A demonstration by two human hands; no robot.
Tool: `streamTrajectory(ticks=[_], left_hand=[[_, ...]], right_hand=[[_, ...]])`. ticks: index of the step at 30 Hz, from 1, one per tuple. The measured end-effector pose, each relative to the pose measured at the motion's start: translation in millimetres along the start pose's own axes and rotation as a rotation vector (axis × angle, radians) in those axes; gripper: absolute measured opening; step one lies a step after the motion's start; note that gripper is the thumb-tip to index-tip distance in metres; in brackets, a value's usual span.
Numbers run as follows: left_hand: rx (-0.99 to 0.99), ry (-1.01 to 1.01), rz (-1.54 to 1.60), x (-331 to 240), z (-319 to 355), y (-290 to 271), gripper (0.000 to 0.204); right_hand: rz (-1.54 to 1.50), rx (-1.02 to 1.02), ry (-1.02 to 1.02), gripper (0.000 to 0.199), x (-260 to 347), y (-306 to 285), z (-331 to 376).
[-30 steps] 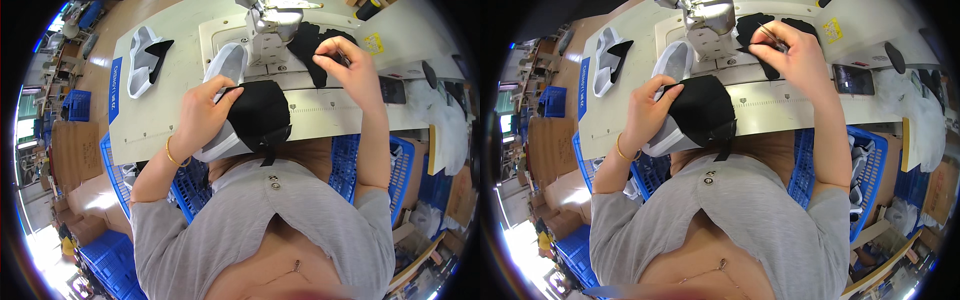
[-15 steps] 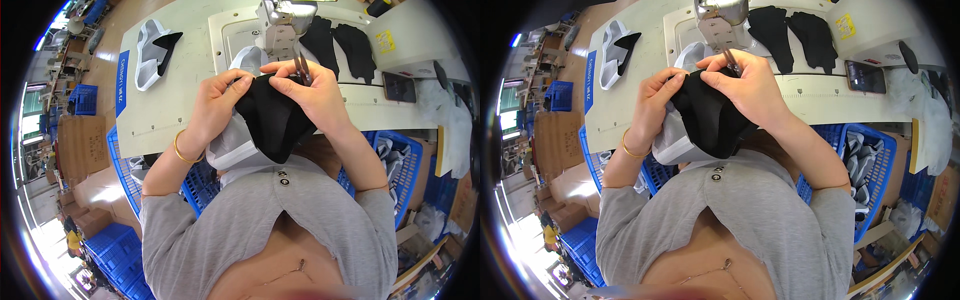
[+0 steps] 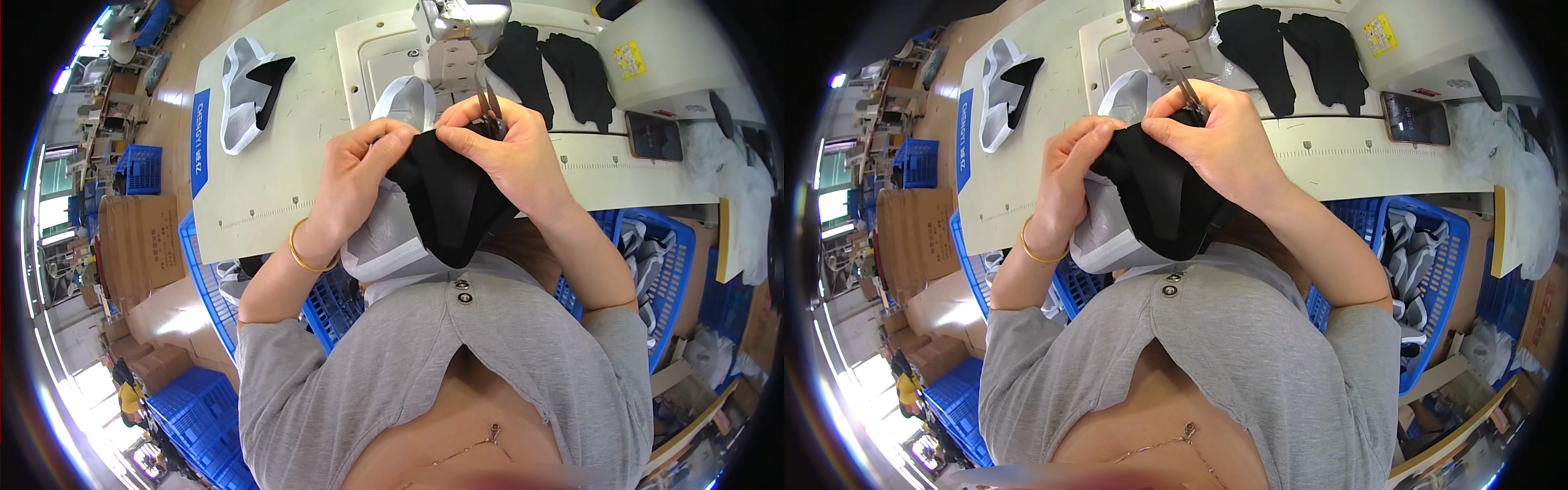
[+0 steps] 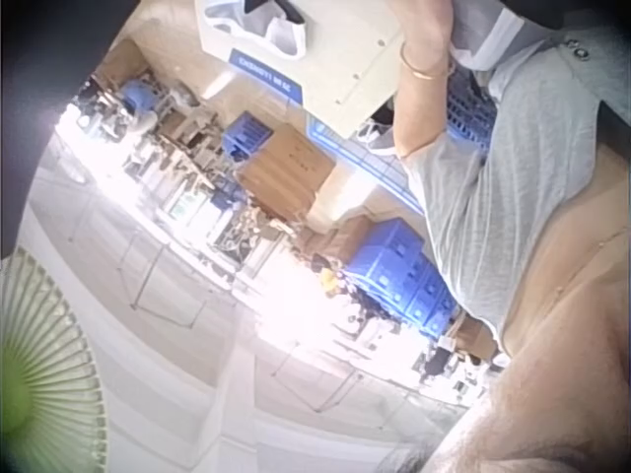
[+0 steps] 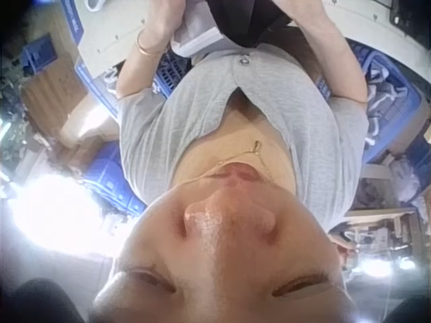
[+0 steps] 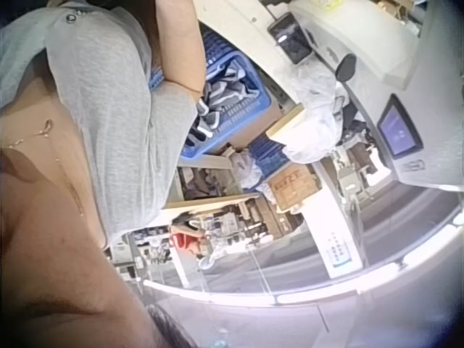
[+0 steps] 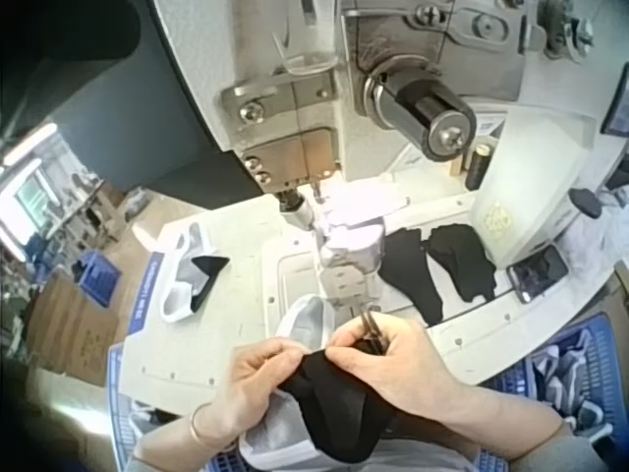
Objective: The recorder uses a sewing machine and hand snips to stitch and trim shoe components in a manufacturing setting.
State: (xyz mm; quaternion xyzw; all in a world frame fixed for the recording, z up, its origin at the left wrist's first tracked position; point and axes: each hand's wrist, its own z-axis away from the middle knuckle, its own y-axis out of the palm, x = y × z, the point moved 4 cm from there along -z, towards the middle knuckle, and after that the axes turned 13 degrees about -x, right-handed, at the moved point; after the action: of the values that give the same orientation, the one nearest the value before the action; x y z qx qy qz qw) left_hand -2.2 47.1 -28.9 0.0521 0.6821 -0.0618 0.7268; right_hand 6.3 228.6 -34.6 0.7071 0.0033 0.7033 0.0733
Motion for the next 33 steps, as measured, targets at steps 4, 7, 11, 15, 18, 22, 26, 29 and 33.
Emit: streamTrajectory(ticks=[4,7,11,15,18,22,26,29,33], left_hand=[[-0.019,0.041,-0.206,-5,4,5,0.014],[-0.046,0.121,-0.177,-9,6,8,0.011],[-0.106,0.250,-0.219,-12,9,-1,0.011],[-0.111,0.312,-0.258,-15,11,0,0.010],[-0.099,0.314,-0.244,-13,12,1,0.009],[-0.093,0.314,-0.239,-13,11,1,0.010],[-0.089,0.311,-0.240,-13,13,0,0.009],[-0.085,0.307,-0.236,-13,13,1,0.009],[-0.084,0.293,-0.218,-13,14,0,0.009]], right_hand=[[0.031,-0.028,-0.013,0.010,0,-2,2],[0.072,-0.090,-0.278,0.011,4,-3,3],[-0.078,-0.096,0.052,0.013,-1,-16,16],[-0.134,-0.092,0.092,0.009,-5,-22,19],[-0.107,-0.095,0.093,0.008,-2,-21,18],[-0.094,-0.128,0.072,0.010,-1,-19,17],[-0.083,-0.141,0.084,0.011,-1,-19,17],[-0.092,-0.160,0.081,0.011,-2,-18,17],[-0.084,-0.165,0.071,0.011,-3,-17,17]])
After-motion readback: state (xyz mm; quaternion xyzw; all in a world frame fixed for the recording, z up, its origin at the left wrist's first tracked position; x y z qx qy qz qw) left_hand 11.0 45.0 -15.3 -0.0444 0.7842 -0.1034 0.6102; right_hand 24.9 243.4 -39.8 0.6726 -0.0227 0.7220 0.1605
